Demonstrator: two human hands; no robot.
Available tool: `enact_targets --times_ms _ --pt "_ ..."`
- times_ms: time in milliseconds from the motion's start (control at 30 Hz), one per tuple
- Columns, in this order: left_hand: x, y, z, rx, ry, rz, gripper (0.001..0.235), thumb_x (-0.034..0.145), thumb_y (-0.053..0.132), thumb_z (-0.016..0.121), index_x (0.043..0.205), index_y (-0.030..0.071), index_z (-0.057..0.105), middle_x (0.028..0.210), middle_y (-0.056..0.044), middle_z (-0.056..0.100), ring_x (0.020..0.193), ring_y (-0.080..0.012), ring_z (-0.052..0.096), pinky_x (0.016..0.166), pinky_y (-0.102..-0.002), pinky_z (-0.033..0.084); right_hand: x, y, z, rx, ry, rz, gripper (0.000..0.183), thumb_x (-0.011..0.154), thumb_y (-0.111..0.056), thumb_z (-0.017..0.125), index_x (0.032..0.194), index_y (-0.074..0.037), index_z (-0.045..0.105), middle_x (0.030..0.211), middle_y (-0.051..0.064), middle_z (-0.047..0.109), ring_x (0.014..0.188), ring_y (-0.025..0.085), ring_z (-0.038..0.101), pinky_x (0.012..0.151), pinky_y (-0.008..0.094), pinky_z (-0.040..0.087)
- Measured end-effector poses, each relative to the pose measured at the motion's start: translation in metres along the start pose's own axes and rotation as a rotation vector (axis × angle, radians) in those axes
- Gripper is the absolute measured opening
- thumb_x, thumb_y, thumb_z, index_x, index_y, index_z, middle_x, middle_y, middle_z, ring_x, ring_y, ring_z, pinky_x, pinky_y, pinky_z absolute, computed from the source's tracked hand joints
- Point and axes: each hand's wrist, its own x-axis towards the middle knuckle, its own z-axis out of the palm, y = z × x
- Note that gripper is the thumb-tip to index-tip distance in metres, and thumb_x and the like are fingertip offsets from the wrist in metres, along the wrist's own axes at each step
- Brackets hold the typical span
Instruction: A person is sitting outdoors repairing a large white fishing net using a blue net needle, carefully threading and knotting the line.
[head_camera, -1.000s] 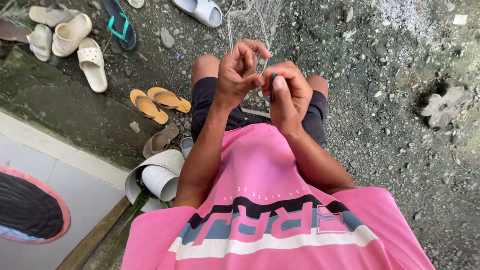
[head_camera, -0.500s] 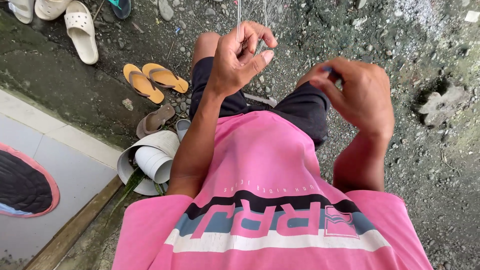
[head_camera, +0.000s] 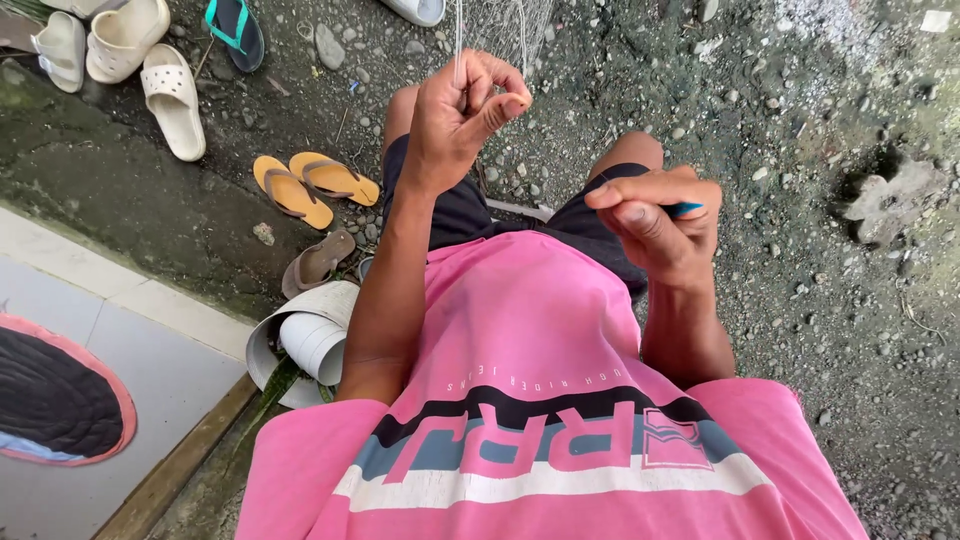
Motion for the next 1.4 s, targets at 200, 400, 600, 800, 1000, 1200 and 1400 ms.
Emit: enact_targets --times_ms 200,400,600,800,1000,1200,1400 --pt "-0.005 -0.007 -0.001 0.102 0.157 -0.012 0.034 0.092 0.031 0.061 0.078 0.013 0.037 0.091 -0.010 0.063 0.067 -0.0091 0.049 0.058 -0.020 0.040 0.024 -0.023 -0.002 -0.454 -0.128 0.221 0.021 0.103 -0.019 0.047 0.107 -0.001 0.058 0.065 -0.006 0.037 0.055 0.004 0.032 0.050 0.019 0.024" --pt "-0.032 -0.024 -0.003 0.029 0.169 -0.066 0.060 0.094 0.020 0.071 0.134 0.015 0.026 0.121 -0.017 0.065 0.055 -0.0043 0.036 0.050 -0.014 0.030 0.037 -0.024 0.022 -1.044 0.209 -0.239 0.037 0.107 -0.027 0.043 0.112 0.002 0.065 0.101 0.010 0.034 0.097 0.024 0.039 0.085 0.035 0.038" --pt "-0.049 -0.033 0.002 -0.095 0.067 -0.139 0.115 0.085 0.031 0.082 0.149 0.022 -0.012 0.147 -0.021 0.052 0.082 -0.0119 0.042 0.084 -0.022 0.039 0.049 0.018 0.065 -1.133 0.011 -0.411 0.009 0.098 -0.003 0.064 0.106 -0.002 0.068 0.094 0.013 0.063 0.084 0.029 0.053 0.078 0.040 0.041" --pt "-0.043 -0.055 -0.010 -0.350 0.158 -0.214 0.053 0.106 0.016 0.048 0.148 0.027 0.017 0.144 -0.021 0.044 0.106 -0.0202 0.053 0.094 -0.029 0.040 0.057 0.038 0.086 -1.090 -0.128 -0.530 0.030 0.102 -0.023 0.046 0.111 0.001 0.062 0.108 0.015 0.063 0.103 0.034 0.053 0.086 0.043 0.044" --pt "-0.049 -0.067 -0.025 -0.335 0.352 -0.078 0.037 0.108 0.028 0.041 0.140 0.009 0.043 0.131 -0.027 0.061 0.071 -0.0124 0.046 0.065 -0.024 0.038 -0.012 0.094 -0.014 -1.029 0.266 -0.129 0.038 0.104 -0.038 0.051 0.105 -0.001 0.059 0.092 0.010 0.054 0.079 0.020 0.052 0.067 0.032 0.043" --pt "-0.052 -0.052 -0.034 -0.538 0.384 -0.019 0.011 0.106 0.020 0.044 0.101 0.011 0.045 0.132 -0.018 0.054 0.070 -0.0170 0.047 0.064 -0.031 0.038 -0.160 0.289 -0.083 -1.499 -0.516 1.081 0.094 0.069 -0.072 0.061 0.142 -0.023 0.030 0.138 0.014 0.034 0.125 0.035 0.034 0.092 0.062 0.036" --pt "-0.052 -0.032 -0.047 -0.677 0.314 0.006 0.012 0.107 0.027 0.042 0.102 0.016 0.043 0.138 -0.020 0.049 0.079 -0.0179 0.048 0.066 -0.030 0.040 -0.161 0.299 -0.100 -1.048 -0.566 0.726 0.058 0.081 -0.051 0.063 0.130 -0.020 0.058 0.117 0.017 0.059 0.105 0.038 0.058 0.091 0.043 0.044"
